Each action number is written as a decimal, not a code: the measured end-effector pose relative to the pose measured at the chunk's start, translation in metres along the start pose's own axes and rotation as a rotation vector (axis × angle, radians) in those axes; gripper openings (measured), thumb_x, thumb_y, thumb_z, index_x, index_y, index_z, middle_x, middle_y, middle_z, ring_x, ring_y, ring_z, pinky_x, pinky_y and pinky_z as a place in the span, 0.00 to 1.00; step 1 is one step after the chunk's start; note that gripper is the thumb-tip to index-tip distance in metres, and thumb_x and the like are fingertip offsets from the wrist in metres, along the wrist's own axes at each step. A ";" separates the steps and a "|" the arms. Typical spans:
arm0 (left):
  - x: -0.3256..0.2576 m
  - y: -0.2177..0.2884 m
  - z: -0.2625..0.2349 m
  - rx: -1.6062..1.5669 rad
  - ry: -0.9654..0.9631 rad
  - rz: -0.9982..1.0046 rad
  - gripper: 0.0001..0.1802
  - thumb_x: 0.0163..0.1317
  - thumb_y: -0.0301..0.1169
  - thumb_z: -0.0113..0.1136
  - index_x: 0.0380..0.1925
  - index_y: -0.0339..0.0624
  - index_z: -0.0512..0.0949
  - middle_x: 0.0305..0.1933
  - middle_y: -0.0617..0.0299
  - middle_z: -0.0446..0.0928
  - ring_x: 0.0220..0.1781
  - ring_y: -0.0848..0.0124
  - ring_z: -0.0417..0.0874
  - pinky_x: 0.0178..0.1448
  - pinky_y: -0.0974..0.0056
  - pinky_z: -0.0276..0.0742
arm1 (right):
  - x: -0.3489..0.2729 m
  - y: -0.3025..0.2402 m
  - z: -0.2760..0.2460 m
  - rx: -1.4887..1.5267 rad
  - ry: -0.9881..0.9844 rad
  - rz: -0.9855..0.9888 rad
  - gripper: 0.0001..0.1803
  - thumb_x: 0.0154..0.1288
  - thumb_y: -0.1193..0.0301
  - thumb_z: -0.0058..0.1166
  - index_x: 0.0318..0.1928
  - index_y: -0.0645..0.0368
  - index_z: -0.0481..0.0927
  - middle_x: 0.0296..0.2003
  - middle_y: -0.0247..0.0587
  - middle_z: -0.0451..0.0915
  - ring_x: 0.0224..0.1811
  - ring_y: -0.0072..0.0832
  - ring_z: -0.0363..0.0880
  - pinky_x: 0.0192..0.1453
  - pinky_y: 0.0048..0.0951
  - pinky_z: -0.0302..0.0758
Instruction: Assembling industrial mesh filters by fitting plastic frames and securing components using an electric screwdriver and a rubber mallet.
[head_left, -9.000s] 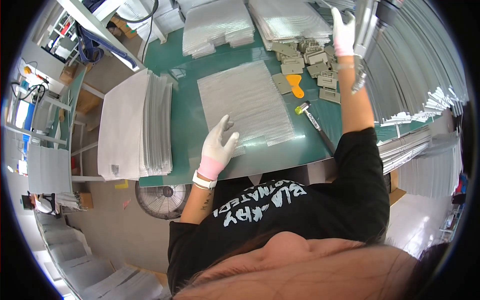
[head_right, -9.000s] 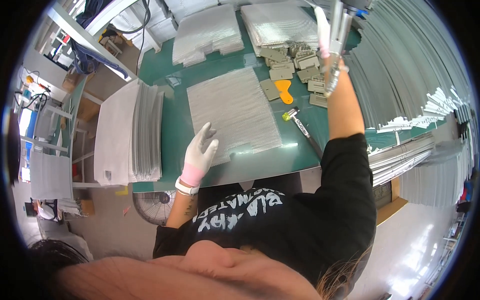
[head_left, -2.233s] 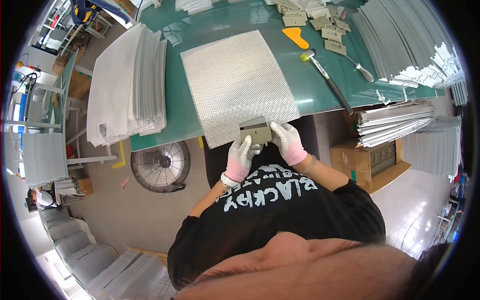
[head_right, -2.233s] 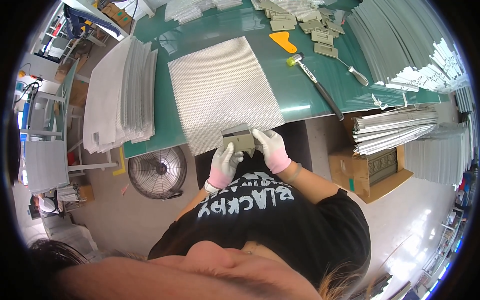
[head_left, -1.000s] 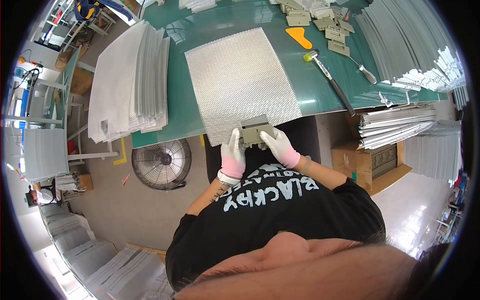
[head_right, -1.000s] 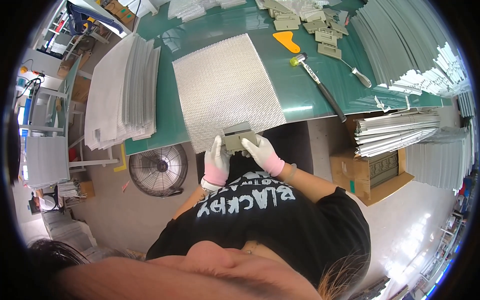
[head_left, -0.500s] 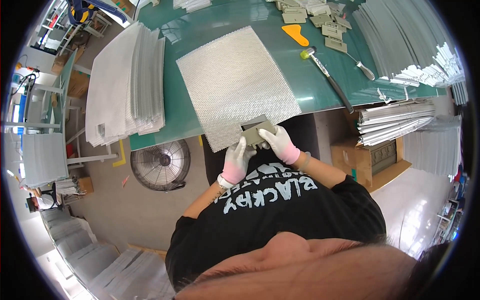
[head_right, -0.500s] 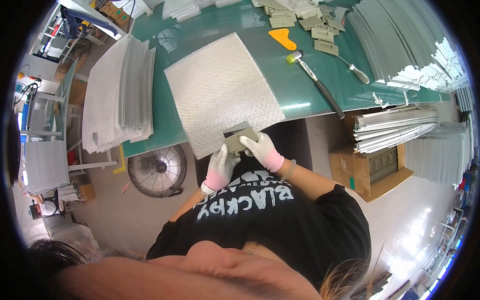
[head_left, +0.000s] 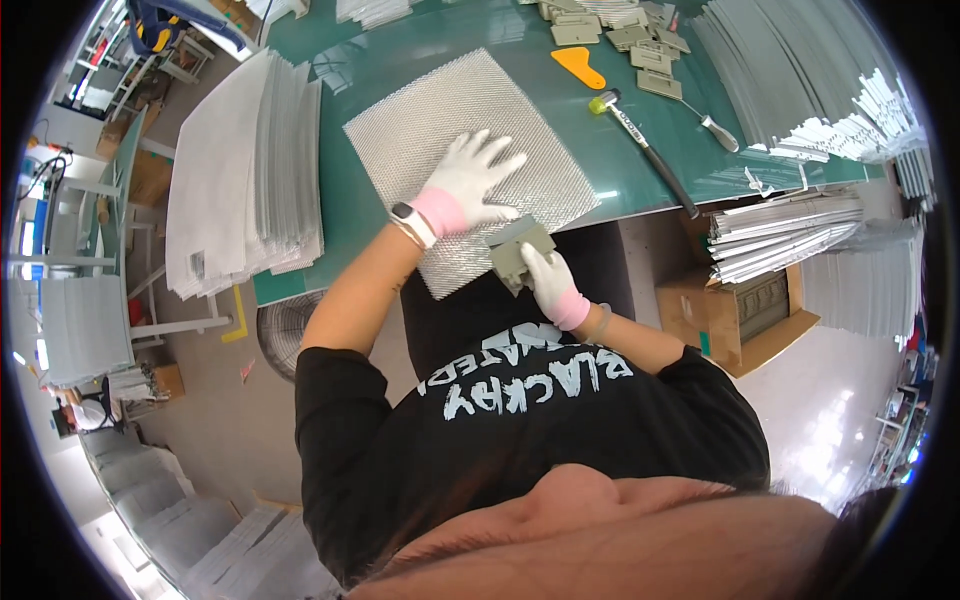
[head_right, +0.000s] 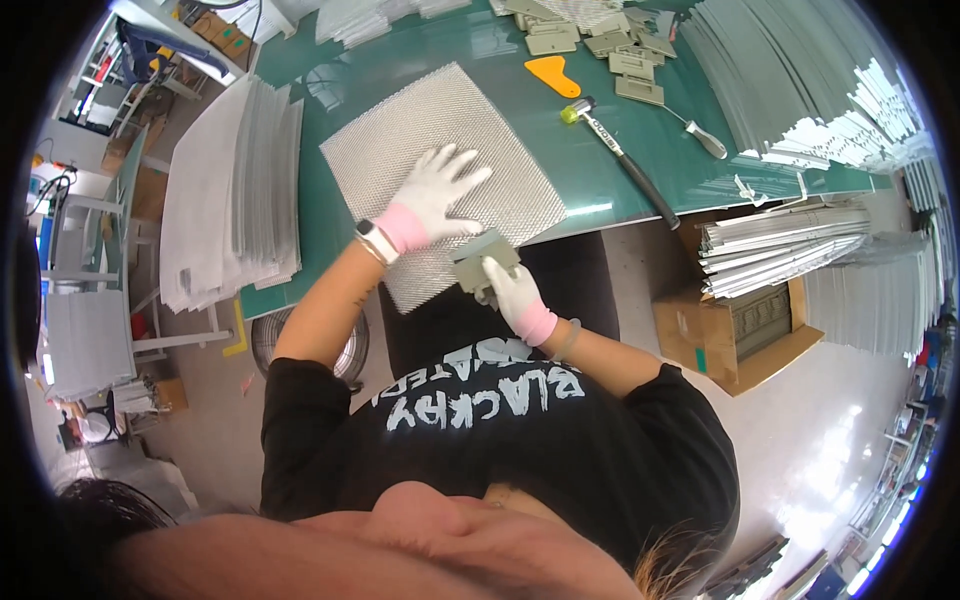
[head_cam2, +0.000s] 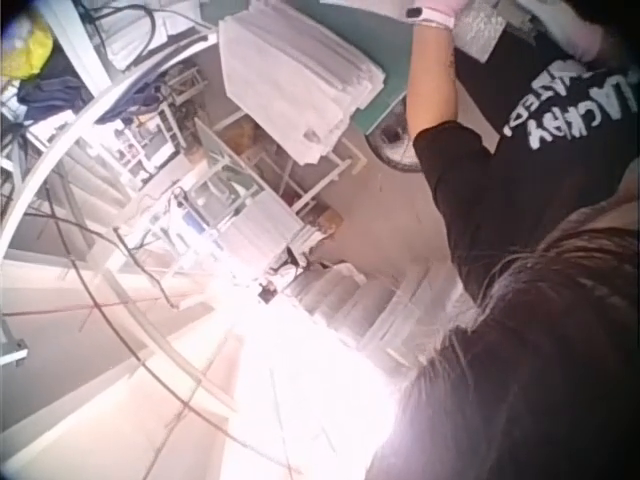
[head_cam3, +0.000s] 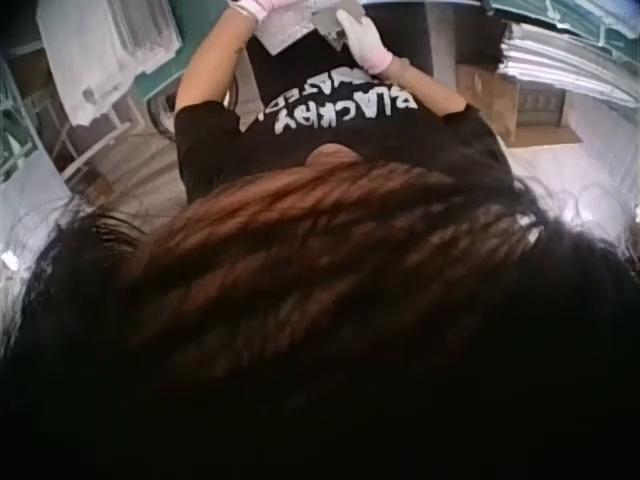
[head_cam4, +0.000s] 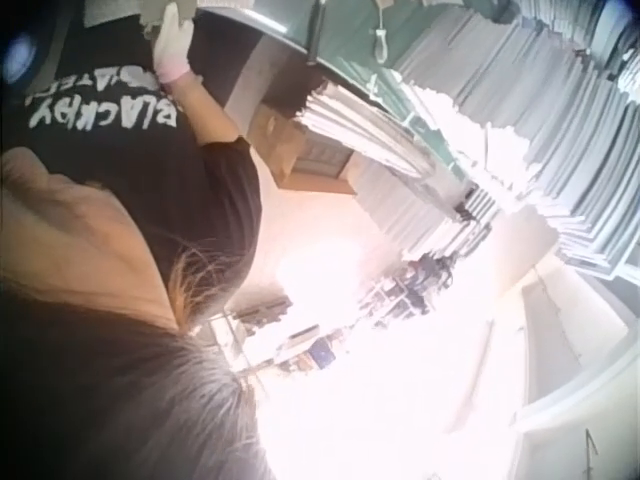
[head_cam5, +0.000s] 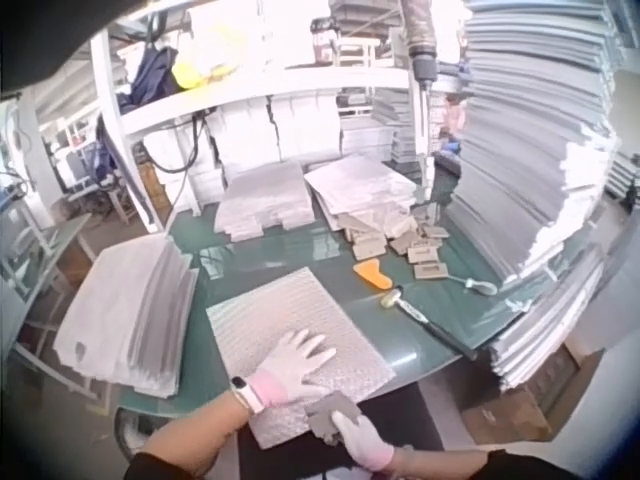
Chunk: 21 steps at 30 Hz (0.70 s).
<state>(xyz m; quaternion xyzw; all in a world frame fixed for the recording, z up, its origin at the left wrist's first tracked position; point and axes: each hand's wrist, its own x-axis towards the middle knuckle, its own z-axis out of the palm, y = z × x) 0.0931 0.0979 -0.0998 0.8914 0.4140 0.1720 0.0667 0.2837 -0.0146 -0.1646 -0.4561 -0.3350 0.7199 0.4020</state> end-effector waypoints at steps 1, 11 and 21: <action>0.006 0.008 0.007 0.019 -0.059 -0.006 0.44 0.55 0.55 0.65 0.69 0.51 0.65 0.72 0.48 0.63 0.75 0.43 0.58 0.78 0.43 0.49 | 0.001 0.002 -0.012 0.004 0.016 -0.007 0.16 0.79 0.63 0.43 0.43 0.62 0.78 0.29 0.31 0.78 0.27 0.18 0.74 0.33 0.22 0.73; 0.005 0.082 0.030 0.093 -0.110 -0.226 0.42 0.60 0.55 0.60 0.71 0.52 0.62 0.72 0.41 0.60 0.74 0.35 0.55 0.76 0.33 0.43 | 0.012 0.019 -0.076 0.076 0.078 -0.219 0.14 0.78 0.65 0.46 0.49 0.63 0.79 0.39 0.30 0.79 0.40 0.15 0.76 0.45 0.21 0.76; 0.000 0.086 0.028 0.004 -0.149 -0.252 0.42 0.59 0.47 0.61 0.72 0.52 0.60 0.72 0.42 0.60 0.75 0.36 0.53 0.77 0.34 0.40 | 0.001 0.009 -0.065 0.096 0.166 -0.129 0.11 0.74 0.67 0.52 0.47 0.62 0.79 0.40 0.27 0.79 0.40 0.14 0.74 0.45 0.22 0.75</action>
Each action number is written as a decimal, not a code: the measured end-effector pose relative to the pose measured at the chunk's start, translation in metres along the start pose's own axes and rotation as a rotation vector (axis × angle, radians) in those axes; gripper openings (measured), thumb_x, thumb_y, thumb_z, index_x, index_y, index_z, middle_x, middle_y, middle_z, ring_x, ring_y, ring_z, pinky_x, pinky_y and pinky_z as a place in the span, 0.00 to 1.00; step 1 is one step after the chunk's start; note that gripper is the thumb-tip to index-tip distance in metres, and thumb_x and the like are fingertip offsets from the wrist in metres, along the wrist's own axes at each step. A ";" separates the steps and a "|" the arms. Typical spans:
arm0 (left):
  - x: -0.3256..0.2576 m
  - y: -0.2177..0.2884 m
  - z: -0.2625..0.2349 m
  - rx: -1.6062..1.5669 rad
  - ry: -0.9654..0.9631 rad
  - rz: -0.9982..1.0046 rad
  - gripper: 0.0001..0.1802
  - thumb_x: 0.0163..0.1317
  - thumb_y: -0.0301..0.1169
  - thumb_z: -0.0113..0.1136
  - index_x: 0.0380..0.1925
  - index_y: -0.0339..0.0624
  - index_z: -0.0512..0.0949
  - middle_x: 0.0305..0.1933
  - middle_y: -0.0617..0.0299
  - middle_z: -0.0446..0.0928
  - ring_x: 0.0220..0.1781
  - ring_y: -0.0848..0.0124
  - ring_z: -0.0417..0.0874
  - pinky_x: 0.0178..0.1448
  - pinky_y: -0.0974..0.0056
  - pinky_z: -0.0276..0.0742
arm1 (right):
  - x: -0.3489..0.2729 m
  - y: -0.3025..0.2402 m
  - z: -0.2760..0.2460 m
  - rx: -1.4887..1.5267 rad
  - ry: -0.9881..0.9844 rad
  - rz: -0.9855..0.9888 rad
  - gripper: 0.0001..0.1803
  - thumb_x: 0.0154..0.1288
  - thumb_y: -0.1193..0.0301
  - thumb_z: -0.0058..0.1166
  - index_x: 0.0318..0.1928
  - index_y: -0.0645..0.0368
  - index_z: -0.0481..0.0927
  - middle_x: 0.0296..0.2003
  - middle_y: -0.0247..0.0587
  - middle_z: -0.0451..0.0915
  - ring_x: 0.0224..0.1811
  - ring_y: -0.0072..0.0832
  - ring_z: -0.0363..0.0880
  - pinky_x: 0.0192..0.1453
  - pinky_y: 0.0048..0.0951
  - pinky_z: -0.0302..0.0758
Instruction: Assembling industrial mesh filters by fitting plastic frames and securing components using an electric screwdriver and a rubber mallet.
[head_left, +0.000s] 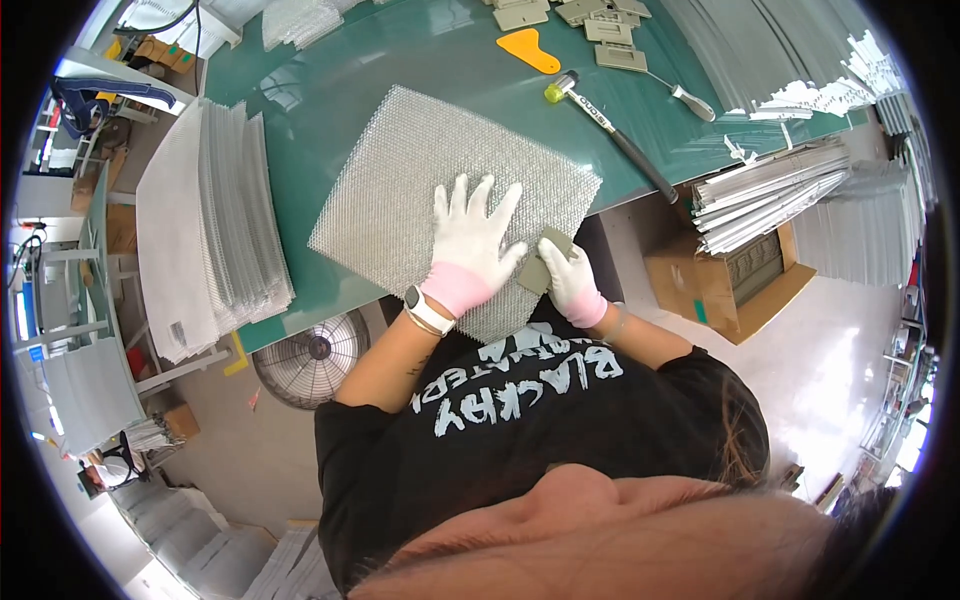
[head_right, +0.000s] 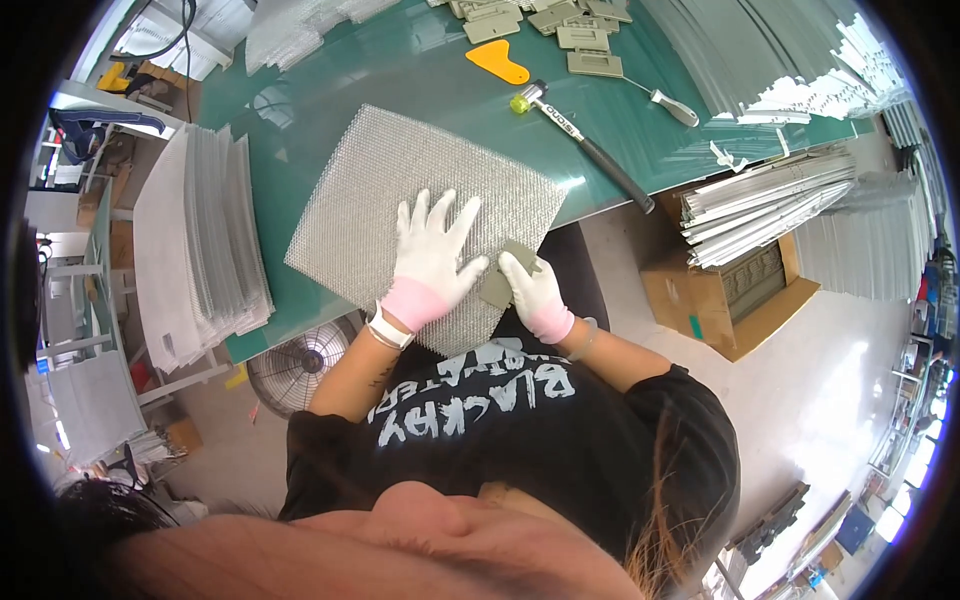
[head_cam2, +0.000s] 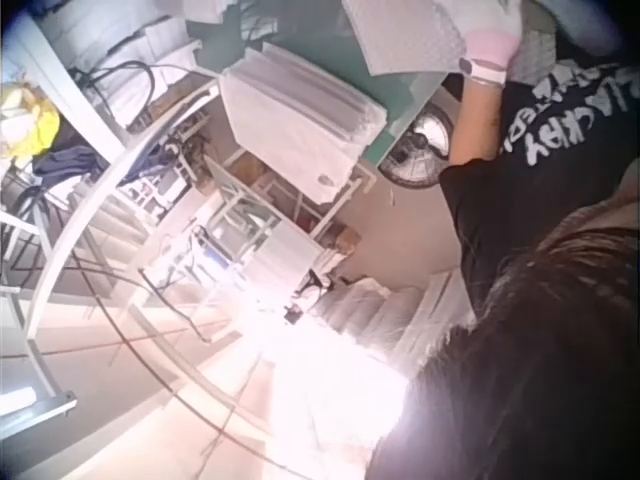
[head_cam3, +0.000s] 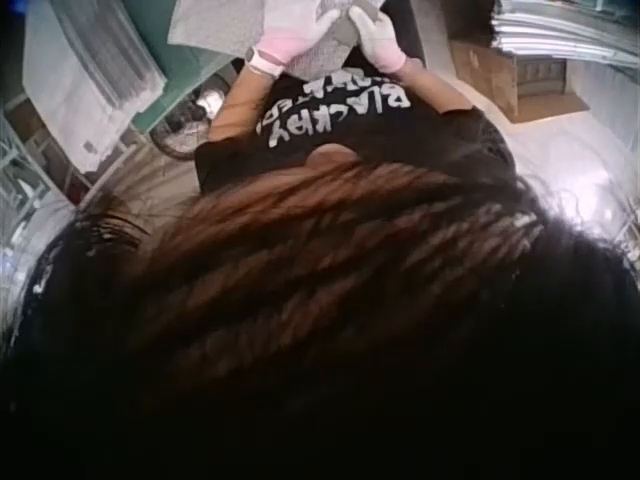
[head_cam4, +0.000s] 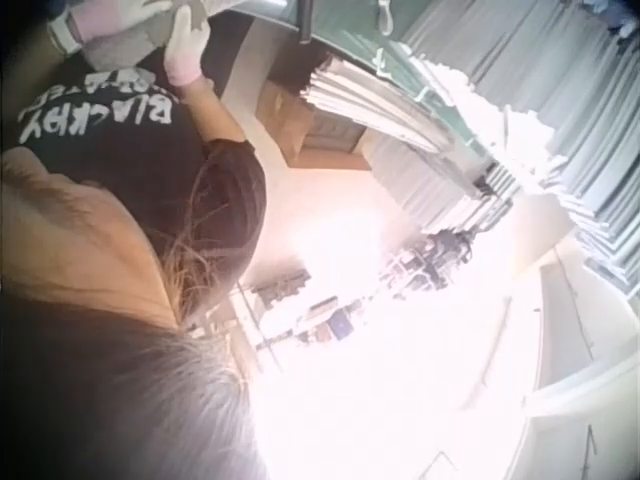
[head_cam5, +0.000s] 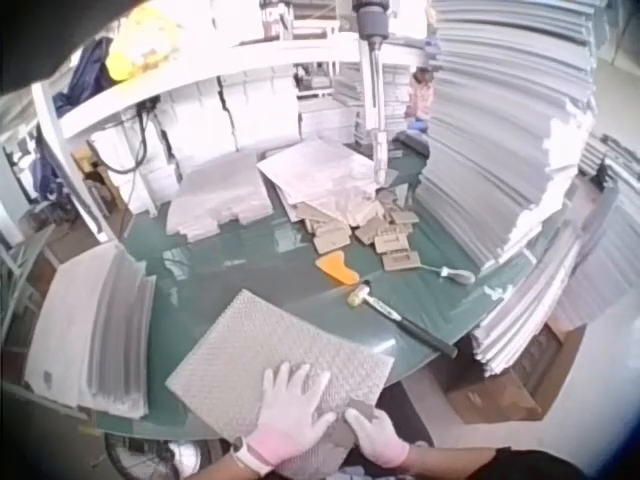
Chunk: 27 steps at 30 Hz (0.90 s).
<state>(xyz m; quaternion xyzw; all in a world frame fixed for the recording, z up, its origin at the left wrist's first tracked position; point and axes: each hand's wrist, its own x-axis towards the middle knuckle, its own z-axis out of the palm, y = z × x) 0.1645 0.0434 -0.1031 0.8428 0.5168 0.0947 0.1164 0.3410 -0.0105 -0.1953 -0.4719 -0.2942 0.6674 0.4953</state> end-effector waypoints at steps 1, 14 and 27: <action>0.001 0.000 0.000 -0.004 -0.002 -0.007 0.42 0.58 0.47 0.62 0.72 0.52 0.60 0.72 0.42 0.60 0.75 0.37 0.53 0.77 0.34 0.39 | 0.002 0.001 0.001 0.001 0.004 0.003 0.11 0.74 0.67 0.52 0.47 0.62 0.79 0.40 0.27 0.79 0.40 0.14 0.74 0.45 0.22 0.75; 0.051 -0.069 -0.036 0.169 0.001 0.225 0.40 0.60 0.42 0.61 0.70 0.42 0.60 0.68 0.48 0.66 0.74 0.47 0.59 0.79 0.41 0.45 | 0.043 -0.039 -0.046 -1.140 -0.609 -0.260 0.20 0.65 0.55 0.56 0.44 0.58 0.85 0.38 0.46 0.86 0.37 0.35 0.87 0.40 0.34 0.82; -0.019 0.028 0.033 -0.560 -0.013 0.525 0.23 0.57 0.29 0.61 0.54 0.37 0.75 0.50 0.49 0.79 0.55 0.51 0.78 0.64 0.52 0.72 | 0.031 -0.114 -0.327 -2.131 0.196 -0.135 0.10 0.60 0.73 0.52 0.41 0.50 0.83 0.37 0.42 0.79 0.44 0.44 0.82 0.47 0.43 0.79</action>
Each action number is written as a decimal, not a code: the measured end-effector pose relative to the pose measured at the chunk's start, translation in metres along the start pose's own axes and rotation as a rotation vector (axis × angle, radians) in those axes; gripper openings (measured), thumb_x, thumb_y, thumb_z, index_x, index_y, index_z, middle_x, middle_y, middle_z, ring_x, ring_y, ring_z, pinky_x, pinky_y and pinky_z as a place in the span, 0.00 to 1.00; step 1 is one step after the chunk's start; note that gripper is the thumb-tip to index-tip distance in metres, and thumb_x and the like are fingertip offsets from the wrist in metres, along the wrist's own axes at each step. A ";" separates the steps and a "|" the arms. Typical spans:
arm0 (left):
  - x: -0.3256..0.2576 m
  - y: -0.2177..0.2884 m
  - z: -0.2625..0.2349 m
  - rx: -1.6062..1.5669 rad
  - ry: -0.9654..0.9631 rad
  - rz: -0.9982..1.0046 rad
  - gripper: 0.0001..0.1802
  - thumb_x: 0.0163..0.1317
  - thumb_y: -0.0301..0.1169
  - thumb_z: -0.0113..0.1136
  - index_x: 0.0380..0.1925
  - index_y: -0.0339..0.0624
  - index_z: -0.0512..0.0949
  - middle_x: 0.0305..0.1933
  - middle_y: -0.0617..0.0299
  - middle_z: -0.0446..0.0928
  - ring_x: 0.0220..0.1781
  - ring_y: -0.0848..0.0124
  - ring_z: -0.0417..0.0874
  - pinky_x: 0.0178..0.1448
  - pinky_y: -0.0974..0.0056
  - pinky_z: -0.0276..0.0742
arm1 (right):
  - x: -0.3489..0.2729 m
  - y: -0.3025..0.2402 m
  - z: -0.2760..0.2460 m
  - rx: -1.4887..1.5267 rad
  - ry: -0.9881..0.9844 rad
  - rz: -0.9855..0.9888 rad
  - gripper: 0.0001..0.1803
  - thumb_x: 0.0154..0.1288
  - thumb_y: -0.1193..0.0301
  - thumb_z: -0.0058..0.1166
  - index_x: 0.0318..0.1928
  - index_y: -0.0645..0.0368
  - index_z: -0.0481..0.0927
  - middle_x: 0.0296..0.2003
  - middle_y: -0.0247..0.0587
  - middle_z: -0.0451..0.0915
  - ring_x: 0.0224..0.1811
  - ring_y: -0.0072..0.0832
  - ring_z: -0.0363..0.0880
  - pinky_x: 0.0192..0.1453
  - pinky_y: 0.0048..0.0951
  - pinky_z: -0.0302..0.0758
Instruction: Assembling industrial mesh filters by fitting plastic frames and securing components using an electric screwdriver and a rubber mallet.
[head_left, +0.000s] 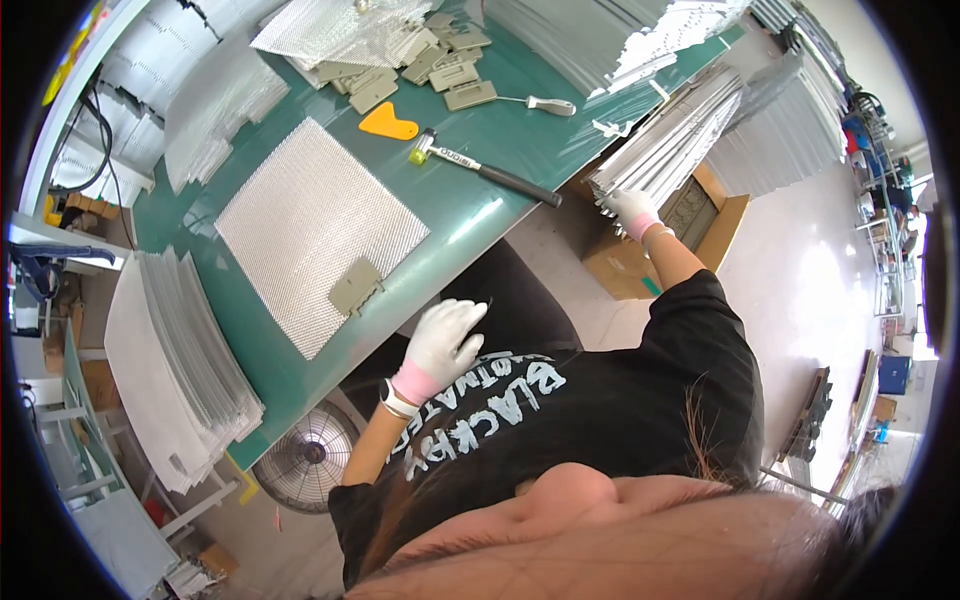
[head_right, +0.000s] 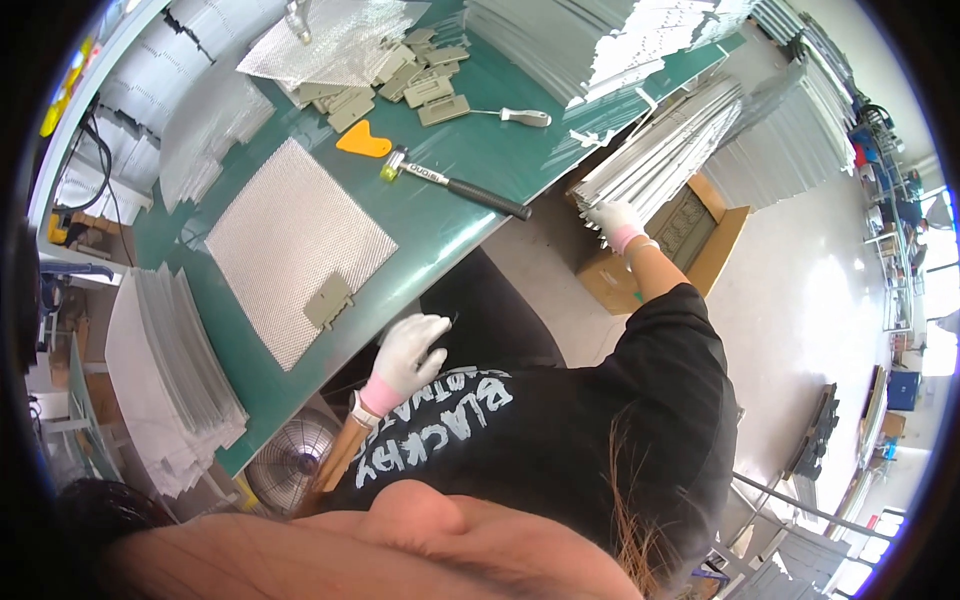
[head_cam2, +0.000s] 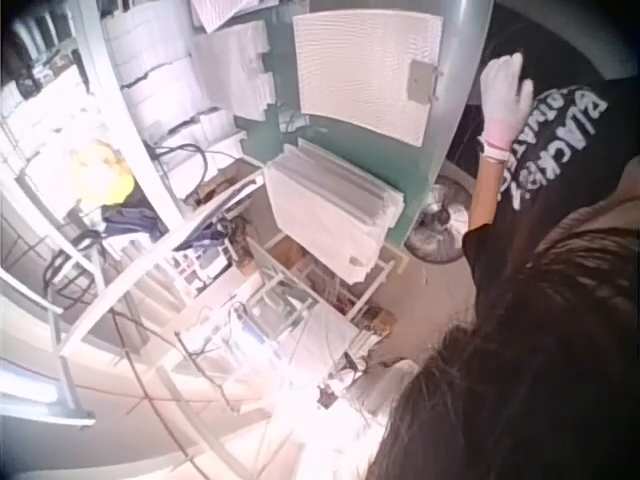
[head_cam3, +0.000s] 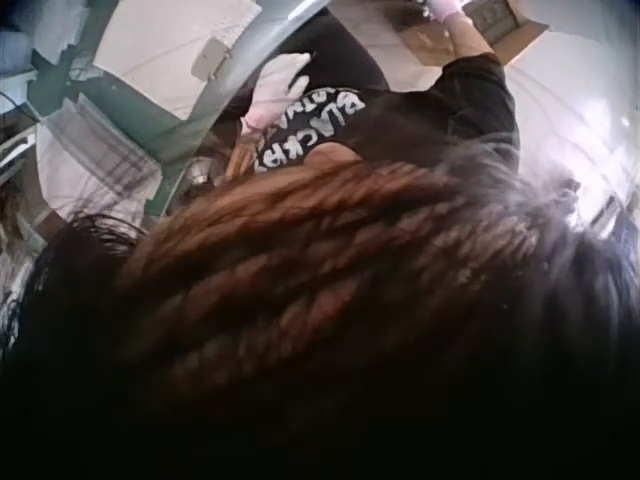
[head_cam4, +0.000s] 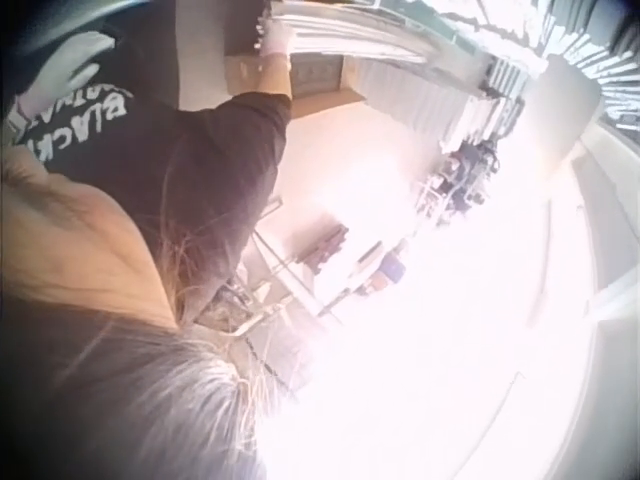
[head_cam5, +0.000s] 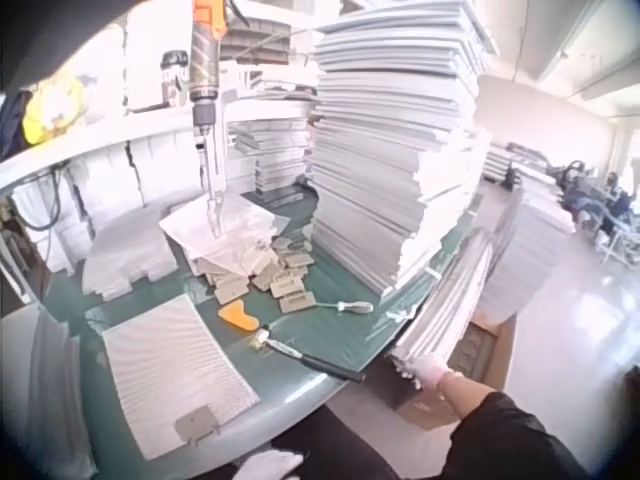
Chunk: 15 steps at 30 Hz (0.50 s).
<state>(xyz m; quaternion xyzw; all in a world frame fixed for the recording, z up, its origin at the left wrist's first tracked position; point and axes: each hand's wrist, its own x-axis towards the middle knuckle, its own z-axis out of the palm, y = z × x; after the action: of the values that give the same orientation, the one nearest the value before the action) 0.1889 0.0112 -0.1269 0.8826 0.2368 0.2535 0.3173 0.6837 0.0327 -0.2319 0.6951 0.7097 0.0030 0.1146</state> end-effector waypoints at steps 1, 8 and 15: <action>-0.006 -0.005 0.009 -0.060 0.024 -0.018 0.23 0.57 0.28 0.61 0.54 0.37 0.75 0.50 0.49 0.79 0.55 0.51 0.79 0.63 0.52 0.72 | 0.002 -0.001 -0.008 -0.005 0.007 0.007 0.10 0.60 0.73 0.52 0.41 0.50 0.83 0.37 0.42 0.79 0.44 0.44 0.82 0.47 0.43 0.79; -0.015 -0.036 0.073 -0.688 0.132 -0.500 0.24 0.65 0.25 0.56 0.61 0.35 0.71 0.56 0.53 0.81 0.58 0.64 0.82 0.65 0.61 0.73 | -0.010 -0.120 -0.142 0.300 0.207 -0.466 0.06 0.56 0.73 0.52 0.31 0.57 0.82 0.28 0.48 0.81 0.35 0.47 0.83 0.40 0.44 0.79; 0.011 -0.112 0.148 -1.168 0.219 -0.235 0.21 0.71 0.27 0.48 0.62 0.32 0.70 0.60 0.51 0.76 0.59 0.64 0.79 0.66 0.65 0.71 | -0.053 -0.312 -0.223 0.704 0.739 -1.147 0.08 0.54 0.71 0.57 0.28 0.59 0.70 0.23 0.40 0.73 0.29 0.41 0.79 0.33 0.40 0.74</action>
<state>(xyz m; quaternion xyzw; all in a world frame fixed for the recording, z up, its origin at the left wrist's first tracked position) 0.2571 0.0289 -0.2990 0.4992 0.1857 0.3940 0.7491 0.3388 0.0043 -0.0573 0.1675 0.9106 -0.0509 -0.3743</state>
